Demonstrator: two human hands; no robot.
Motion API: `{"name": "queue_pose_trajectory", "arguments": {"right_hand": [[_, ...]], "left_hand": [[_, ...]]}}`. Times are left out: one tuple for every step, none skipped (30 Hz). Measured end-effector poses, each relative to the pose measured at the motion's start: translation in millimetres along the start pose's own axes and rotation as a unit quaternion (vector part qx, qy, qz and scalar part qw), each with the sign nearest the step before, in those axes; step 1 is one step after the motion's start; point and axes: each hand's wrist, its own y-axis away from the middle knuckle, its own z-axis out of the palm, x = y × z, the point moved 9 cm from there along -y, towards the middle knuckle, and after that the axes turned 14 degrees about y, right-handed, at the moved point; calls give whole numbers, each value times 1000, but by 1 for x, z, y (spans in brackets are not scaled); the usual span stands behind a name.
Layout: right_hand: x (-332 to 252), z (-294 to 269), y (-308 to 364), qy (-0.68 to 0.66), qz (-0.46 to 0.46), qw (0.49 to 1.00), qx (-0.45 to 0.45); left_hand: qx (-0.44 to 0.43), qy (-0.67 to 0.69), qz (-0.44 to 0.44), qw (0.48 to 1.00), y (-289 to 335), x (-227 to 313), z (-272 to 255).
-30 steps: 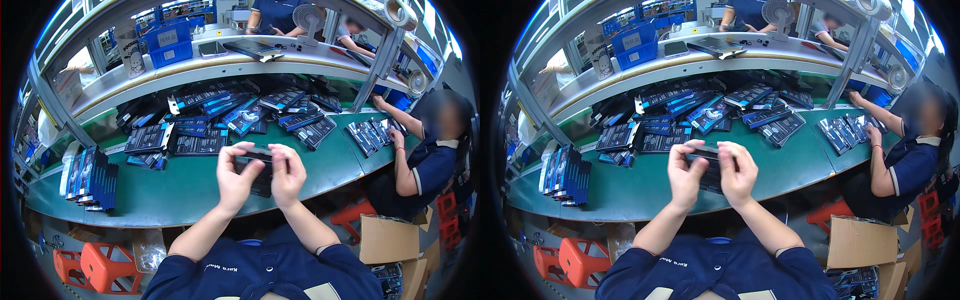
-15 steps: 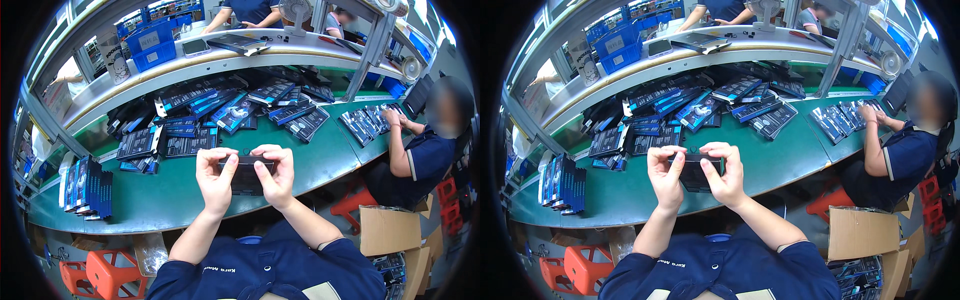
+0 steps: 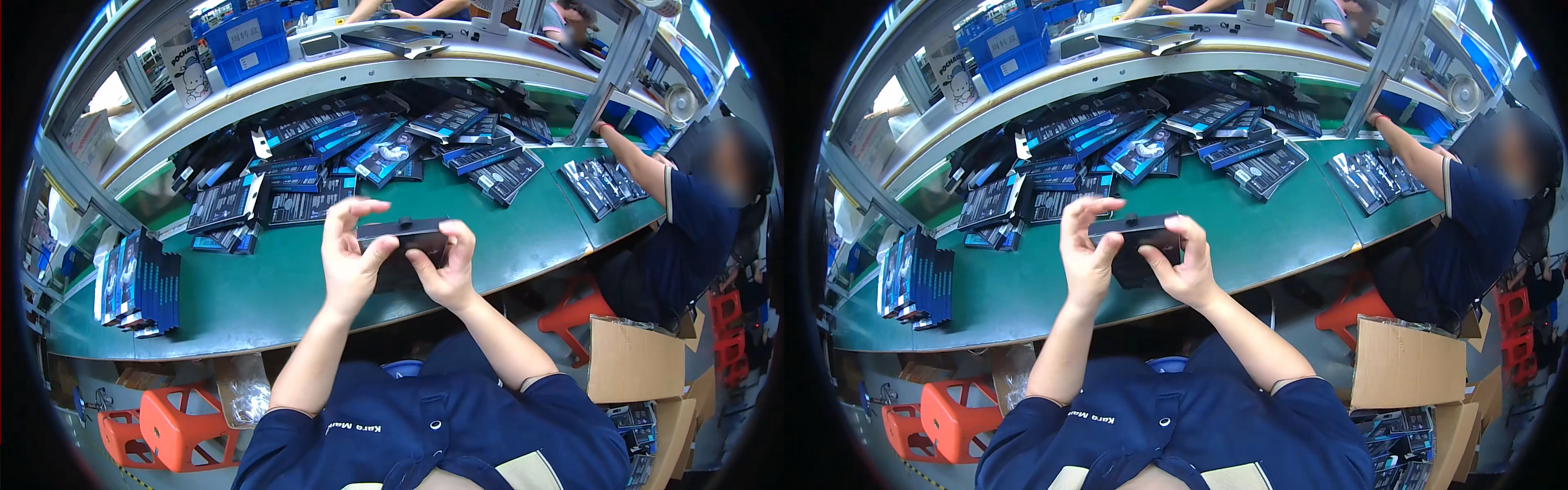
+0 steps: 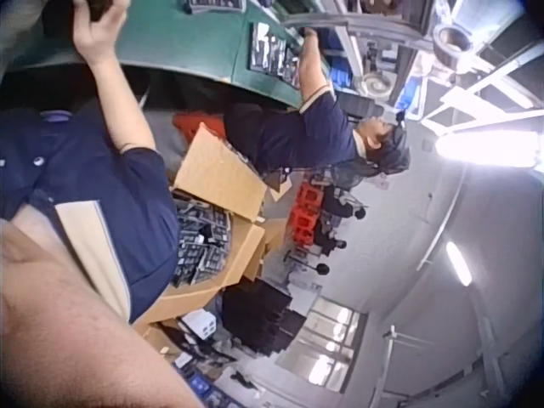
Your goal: Organizing and stacking small packaged electronic accessories on an assembly line.
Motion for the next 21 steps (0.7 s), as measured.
{"name": "queue_pose_trajectory", "arguments": {"right_hand": [[15,2,-3,-94,107,990,-16],[26,8,-3,-185,212,959,-31],[34,22,3,-341,366,865,17],[40,37,8,-343,401,849,-3],[35,48,0,-271,352,895,-23],[31,60,-7,-198,300,932,-47],[35,65,-17,-34,192,976,-95],[42,72,-29,134,76,979,-137],[50,66,-46,277,42,951,-128],[74,55,-62,399,17,911,-102],[98,44,-78,488,13,867,-98],[128,33,-87,550,0,831,-87],[152,29,-92,581,-19,807,-99],[155,29,-99,577,-56,806,-124],[150,26,-99,546,-74,826,-116],[139,26,-102,515,-92,846,-107],[117,17,-98,471,-130,871,-52],[102,13,-92,419,-116,897,-83],[88,5,-82,402,-127,901,-108],[79,3,-76,382,-137,904,-135],[81,1,-78,410,-112,894,-141]], "left_hand": [[-37,59,-142,987,3,-19,4],[-102,103,-283,948,16,-34,13],[-137,115,-347,921,36,-39,16],[-170,123,-407,889,58,-41,18],[-161,111,-363,911,60,-34,18],[-172,6,-288,942,63,-27,9],[-118,-32,-239,963,60,-18,-1],[-66,-69,-190,977,57,-8,-10],[-25,-250,-148,956,56,10,-28],[31,-407,-132,904,56,29,-41],[41,-539,-180,822,58,40,-50],[51,-658,-221,718,59,52,-60],[61,-690,-262,671,66,50,-80],[74,-719,-305,620,76,44,-105],[84,-731,-303,606,86,39,-123],[90,-733,-302,603,91,32,-132],[73,-761,-261,589,91,29,-133],[55,-786,-222,574,89,27,-131],[24,-779,-207,591,84,23,-119],[16,-772,-175,611,79,21,-104],[0,-761,-148,631,74,20,-91]]}}
